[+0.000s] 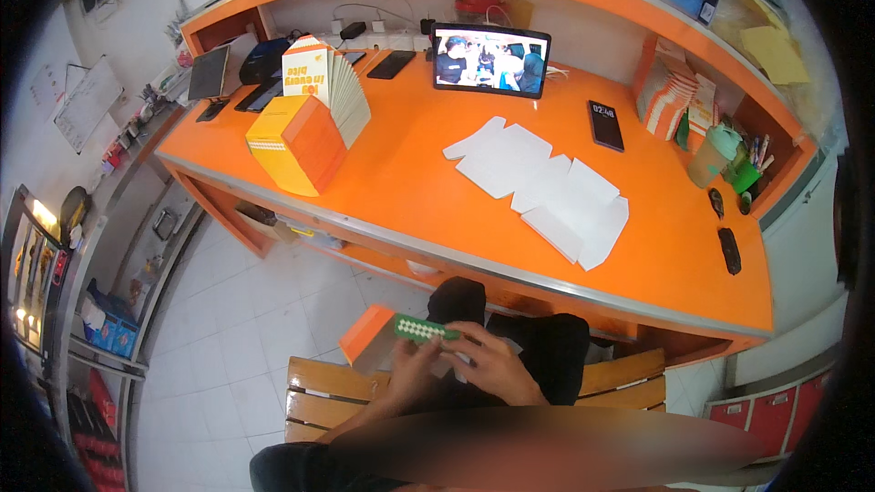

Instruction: The person sits on a bench and folds flat-packed cardboard boxes into their final shape. They manipulate the flaps and edges of the boxes, folding them into rectangular containers. The person handles the boxes one at a time, folding and stacking them on the counter.

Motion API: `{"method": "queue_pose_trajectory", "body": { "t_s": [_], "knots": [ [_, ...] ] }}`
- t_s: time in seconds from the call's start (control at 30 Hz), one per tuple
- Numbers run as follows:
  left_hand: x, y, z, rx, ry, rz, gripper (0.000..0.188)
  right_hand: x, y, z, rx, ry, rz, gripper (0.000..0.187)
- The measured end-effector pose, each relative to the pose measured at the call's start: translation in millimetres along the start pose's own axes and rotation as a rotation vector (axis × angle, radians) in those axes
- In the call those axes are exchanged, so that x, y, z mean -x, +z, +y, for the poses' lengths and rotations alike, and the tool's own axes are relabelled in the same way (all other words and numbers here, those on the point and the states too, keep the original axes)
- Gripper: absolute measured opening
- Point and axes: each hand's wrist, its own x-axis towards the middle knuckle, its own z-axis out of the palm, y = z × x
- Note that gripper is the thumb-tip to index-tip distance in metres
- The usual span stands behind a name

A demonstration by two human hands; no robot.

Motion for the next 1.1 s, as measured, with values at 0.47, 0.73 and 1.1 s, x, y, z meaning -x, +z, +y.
{"method": "queue_pose_trajectory", "body": {
  "t_s": [0.47, 0.73, 1.1],
  "knots": [
    [-29.8, -98.9, -59.4, -0.383, 0.226, 0.395, 0.020, -140.7, -104.9, -219.1, -1.241, -0.069, -0.495, 0.063],
    [-67.7, -161.4, -84.7, -0.610, 0.085, 0.345, 0.020, -192.0, -124.0, -189.9, -1.194, -0.040, -0.467, 0.073],
    [-109.8, -241.3, -120.1, -0.886, -0.117, 0.720, 0.034, -282.6, -280.9, -15.4, 0.568, 0.217, -0.957, 0.055]
  ]
}}
